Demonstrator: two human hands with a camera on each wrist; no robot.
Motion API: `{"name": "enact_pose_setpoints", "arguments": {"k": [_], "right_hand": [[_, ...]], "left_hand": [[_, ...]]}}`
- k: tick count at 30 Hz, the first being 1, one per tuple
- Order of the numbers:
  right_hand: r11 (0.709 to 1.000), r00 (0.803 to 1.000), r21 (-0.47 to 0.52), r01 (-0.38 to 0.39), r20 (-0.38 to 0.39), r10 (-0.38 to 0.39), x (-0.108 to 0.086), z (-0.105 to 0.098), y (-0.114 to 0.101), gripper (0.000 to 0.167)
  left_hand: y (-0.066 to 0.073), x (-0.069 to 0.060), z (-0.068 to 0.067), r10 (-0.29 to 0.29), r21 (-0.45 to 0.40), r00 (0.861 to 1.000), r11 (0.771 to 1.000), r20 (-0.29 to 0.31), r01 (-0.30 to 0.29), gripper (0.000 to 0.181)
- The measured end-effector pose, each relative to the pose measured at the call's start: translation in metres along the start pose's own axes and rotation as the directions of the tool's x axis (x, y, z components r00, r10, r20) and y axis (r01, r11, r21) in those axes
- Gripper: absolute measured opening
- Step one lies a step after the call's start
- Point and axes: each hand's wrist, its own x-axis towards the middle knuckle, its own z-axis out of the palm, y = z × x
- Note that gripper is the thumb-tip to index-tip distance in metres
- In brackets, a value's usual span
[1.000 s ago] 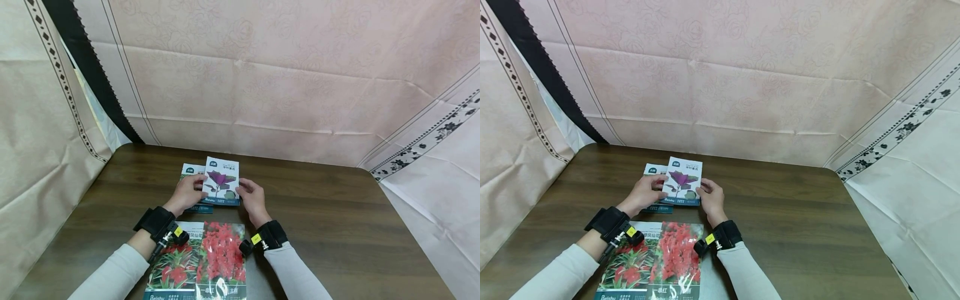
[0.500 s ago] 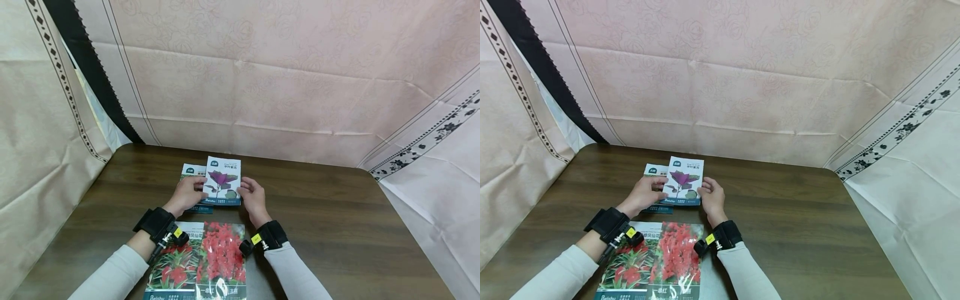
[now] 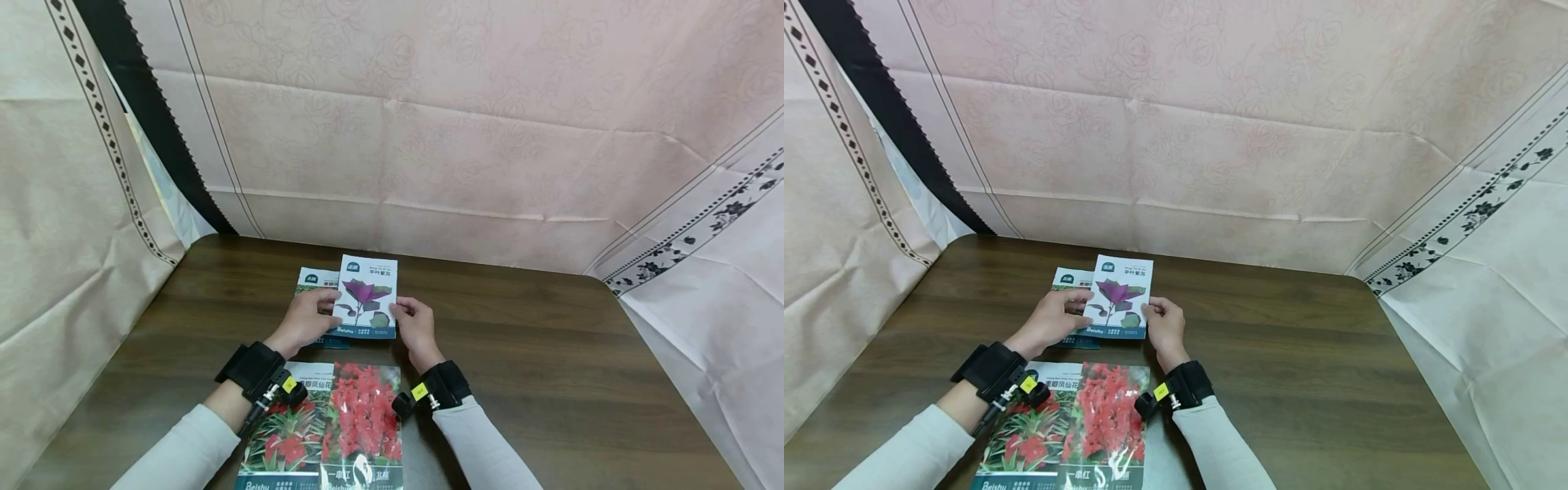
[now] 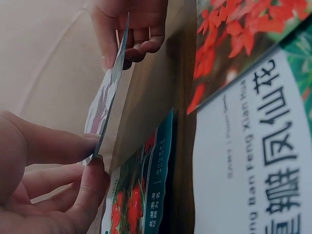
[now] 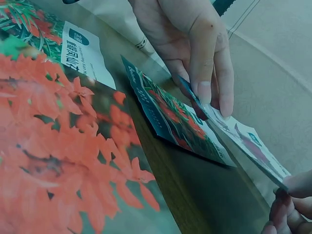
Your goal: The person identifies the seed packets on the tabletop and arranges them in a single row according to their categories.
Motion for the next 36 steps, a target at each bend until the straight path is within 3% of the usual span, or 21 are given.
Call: {"name": "enact_pose_setpoints", "arguments": {"k": [36], "right_hand": [[1.000, 1.000, -0.022, -0.013, 0.029, 0.013, -0.009, -0.016, 0.000, 0.024]], "left_hand": [[0.001, -0.010, 0.003, 0.021, -0.111, 0.999, 0.994, 0.045, -0.016, 0.044]]}}
